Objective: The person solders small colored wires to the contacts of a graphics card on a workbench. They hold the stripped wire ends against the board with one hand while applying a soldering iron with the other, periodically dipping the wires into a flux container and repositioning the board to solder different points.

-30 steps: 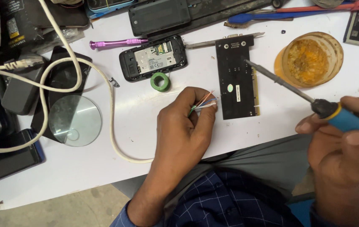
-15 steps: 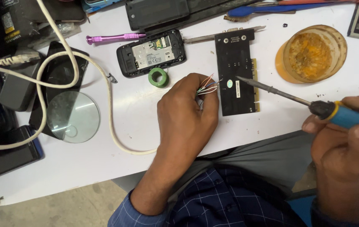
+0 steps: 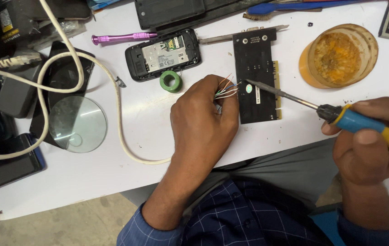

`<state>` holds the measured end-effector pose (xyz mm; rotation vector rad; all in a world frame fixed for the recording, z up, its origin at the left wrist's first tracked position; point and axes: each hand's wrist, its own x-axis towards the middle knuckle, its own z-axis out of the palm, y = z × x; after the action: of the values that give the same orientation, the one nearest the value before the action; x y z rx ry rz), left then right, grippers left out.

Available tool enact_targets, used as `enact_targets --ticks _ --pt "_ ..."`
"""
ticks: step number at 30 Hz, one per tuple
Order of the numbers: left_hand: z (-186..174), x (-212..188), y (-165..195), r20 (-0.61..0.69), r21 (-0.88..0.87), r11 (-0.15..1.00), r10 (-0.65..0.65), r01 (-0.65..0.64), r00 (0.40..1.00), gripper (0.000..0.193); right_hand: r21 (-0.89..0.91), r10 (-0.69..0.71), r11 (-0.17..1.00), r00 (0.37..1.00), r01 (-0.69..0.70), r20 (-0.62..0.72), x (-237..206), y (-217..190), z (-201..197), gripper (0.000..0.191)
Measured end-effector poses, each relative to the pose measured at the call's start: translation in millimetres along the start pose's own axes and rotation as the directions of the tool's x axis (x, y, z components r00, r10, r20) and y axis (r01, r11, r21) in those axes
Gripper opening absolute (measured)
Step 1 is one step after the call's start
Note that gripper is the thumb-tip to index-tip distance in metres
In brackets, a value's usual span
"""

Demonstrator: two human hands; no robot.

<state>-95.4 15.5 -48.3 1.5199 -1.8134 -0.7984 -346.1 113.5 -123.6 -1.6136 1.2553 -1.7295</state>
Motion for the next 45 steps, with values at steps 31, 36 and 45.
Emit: enact_targets --ticks 31,36,45 --pt "0.5 -0.6 -8.2 -0.024 -0.028 0.999 0.04 -0.04 0.999 0.007 -0.073 -0.008 0.997 0.998 0.012 0.065 -5.2 7.1 -0.5 0.031" --pt "0.2 -0.8 -9.7 0.0 -0.024 0.999 0.022 -0.022 1.0 0.007 -0.063 -0.01 0.998 0.998 0.013 0.057 -4.6 7.2 1.2 0.031" --pt "0.7 -1.3 -11.5 -0.014 -0.021 0.999 0.047 -0.047 0.999 0.006 -0.048 0.002 0.999 0.999 0.001 0.053 -5.3 7.1 2.2 0.032"
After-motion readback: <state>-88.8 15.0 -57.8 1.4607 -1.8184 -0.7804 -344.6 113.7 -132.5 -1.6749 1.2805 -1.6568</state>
